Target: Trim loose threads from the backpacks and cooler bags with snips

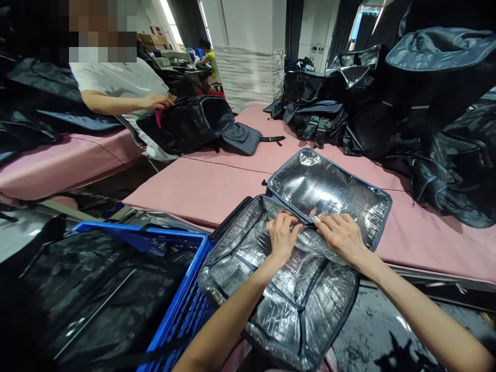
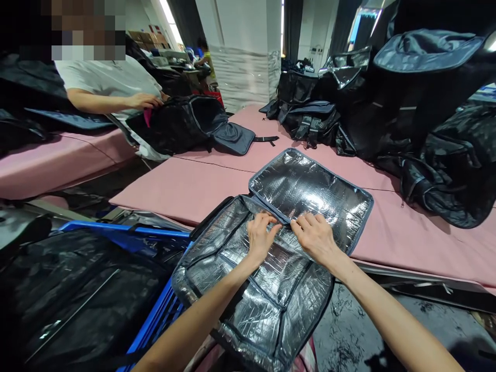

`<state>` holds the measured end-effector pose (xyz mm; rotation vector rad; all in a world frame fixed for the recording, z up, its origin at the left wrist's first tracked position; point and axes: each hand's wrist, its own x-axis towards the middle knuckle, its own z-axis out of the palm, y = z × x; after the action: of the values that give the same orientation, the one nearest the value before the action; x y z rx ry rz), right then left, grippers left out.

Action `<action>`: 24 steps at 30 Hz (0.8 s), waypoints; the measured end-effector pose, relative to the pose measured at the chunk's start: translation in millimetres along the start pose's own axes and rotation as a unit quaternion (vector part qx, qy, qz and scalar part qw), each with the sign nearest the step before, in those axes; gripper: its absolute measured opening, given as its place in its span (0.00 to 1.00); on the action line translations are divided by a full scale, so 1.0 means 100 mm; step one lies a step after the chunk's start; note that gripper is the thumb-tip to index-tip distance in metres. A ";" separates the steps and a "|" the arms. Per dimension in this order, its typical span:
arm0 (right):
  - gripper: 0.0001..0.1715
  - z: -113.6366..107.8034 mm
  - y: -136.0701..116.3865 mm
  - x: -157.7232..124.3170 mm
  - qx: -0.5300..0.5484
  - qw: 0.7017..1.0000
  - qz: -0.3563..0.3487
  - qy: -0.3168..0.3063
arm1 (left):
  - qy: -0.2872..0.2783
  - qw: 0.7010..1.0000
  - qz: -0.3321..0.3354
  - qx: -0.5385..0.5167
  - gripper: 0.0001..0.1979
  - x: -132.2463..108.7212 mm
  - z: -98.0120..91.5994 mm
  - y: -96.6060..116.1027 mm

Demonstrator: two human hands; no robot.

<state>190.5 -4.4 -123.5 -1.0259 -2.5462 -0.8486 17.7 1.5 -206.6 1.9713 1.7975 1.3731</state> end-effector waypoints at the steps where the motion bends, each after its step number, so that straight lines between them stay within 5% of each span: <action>1: 0.10 0.02 -0.02 0.03 -0.008 1.000 -0.002 -0.003 | -0.012 1.000 0.007 0.000 0.02 0.01 -0.01 0.00; 13: 0.13 0.09 -0.09 0.21 -0.029 0.999 -0.030 0.002 | -0.133 0.982 -0.013 -0.134 0.05 0.03 -0.26 0.01; 19: 0.10 -0.04 0.05 0.10 0.016 0.999 0.032 -0.015 | -0.182 0.970 0.044 -0.155 0.05 0.00 -0.34 -0.07; 24: 0.10 -0.13 0.01 -0.03 -0.009 0.999 -0.004 -0.031 | -0.235 0.956 0.062 -0.165 0.06 0.00 -0.40 -0.13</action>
<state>193.7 -13.0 -113.8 -1.0646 -2.6004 -0.8554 -18.7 -13.7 -191.8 2.0287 1.1715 1.0294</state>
